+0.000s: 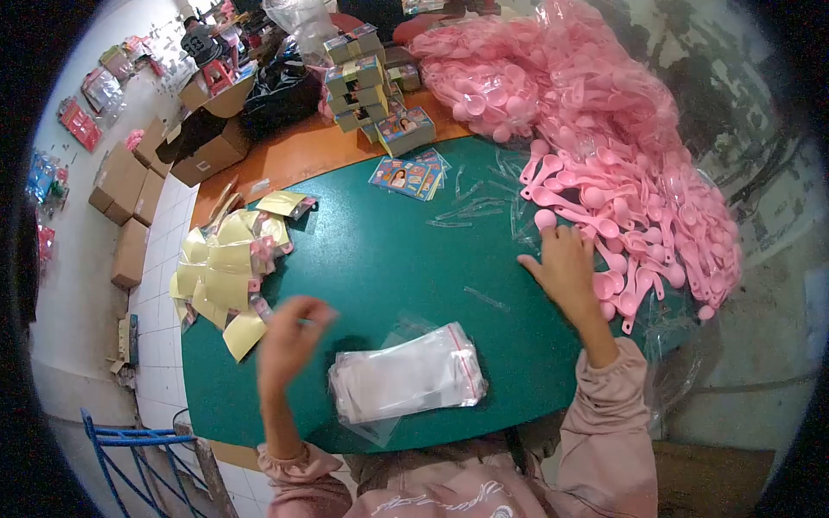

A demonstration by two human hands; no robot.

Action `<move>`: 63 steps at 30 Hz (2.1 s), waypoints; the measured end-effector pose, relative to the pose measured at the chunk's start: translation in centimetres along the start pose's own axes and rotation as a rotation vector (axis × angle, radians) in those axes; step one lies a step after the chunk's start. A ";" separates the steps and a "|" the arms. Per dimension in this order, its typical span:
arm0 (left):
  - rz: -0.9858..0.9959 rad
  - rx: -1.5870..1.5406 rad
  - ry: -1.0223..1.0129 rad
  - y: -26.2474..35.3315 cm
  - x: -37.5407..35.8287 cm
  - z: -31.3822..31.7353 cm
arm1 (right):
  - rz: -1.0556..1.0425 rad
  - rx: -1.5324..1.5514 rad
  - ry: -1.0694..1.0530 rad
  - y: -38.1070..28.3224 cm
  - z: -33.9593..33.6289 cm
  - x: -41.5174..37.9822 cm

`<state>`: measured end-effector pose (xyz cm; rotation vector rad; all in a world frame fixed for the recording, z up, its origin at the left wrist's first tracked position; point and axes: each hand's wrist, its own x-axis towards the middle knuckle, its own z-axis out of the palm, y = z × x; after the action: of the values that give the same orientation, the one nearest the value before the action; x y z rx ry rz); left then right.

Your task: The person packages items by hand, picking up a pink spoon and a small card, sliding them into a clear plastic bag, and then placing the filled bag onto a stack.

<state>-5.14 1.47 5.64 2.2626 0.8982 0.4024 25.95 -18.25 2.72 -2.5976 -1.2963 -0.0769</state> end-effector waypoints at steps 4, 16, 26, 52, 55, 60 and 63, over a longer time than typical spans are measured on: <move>0.110 0.328 -0.292 4.0 0.1 4.3 | 0.033 -0.225 0.094 -2.0 -0.1 0.1; -0.162 -1.056 -0.494 0.7 3.8 5.0 | -0.075 0.157 0.275 -1.9 -4.4 1.8; -0.176 -1.069 -0.419 0.0 3.8 5.6 | -0.203 1.007 -0.063 -9.9 -2.6 2.4; -0.072 -0.856 -0.556 1.6 3.3 4.8 | -0.208 1.003 0.103 -10.7 -2.0 1.5; -0.019 -0.929 -0.563 1.4 3.3 4.6 | -0.236 1.003 0.078 -10.4 -1.9 1.5; -0.081 -0.901 -0.588 1.4 3.3 4.6 | -0.151 1.084 0.071 -10.3 -1.6 1.4; -0.121 -0.891 -0.557 1.3 3.3 4.8 | -0.151 1.139 0.056 -10.3 -1.5 1.3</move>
<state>0.25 0.83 3.18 1.3694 0.4222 0.0652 18.63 -11.65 6.25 -1.5124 -1.0404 0.4301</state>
